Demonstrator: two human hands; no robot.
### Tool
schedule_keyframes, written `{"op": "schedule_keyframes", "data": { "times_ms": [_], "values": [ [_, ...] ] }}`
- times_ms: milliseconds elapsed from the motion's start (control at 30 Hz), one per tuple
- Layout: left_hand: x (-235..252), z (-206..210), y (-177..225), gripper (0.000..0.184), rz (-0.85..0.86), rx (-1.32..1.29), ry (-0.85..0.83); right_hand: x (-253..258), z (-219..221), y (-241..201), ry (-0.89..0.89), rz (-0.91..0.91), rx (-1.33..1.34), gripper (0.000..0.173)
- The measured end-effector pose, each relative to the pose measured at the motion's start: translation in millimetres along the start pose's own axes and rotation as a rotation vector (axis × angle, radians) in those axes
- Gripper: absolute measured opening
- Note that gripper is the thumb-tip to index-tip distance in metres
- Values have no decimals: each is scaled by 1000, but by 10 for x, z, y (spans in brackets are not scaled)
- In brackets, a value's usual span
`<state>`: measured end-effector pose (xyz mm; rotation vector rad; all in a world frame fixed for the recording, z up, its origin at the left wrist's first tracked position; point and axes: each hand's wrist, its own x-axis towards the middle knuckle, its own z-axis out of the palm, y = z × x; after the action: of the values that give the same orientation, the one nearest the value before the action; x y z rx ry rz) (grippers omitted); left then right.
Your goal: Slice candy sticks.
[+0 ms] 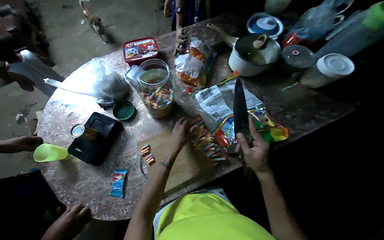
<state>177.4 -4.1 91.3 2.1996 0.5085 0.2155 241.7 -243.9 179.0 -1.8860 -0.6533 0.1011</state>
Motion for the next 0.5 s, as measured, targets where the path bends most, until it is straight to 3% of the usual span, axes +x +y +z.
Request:
{"op": "schedule_keyframes", "data": {
  "times_ms": [67, 167, 367, 500],
  "values": [
    [277, 91, 171, 50, -137, 165, -120, 24, -97, 19, -4, -40, -10, 60],
    [369, 242, 346, 46, -271, 244, -182, 71, -294, 104, 11, -63, -34, 61],
    [428, 265, 285, 51, -322, 174, -266, 182, -519, 253, 15, -2, -51, 62],
    [464, 191, 213, 49, -206, 178, -321, 233, -483, 273, -1, -41, 23, 62]
  ]
}}
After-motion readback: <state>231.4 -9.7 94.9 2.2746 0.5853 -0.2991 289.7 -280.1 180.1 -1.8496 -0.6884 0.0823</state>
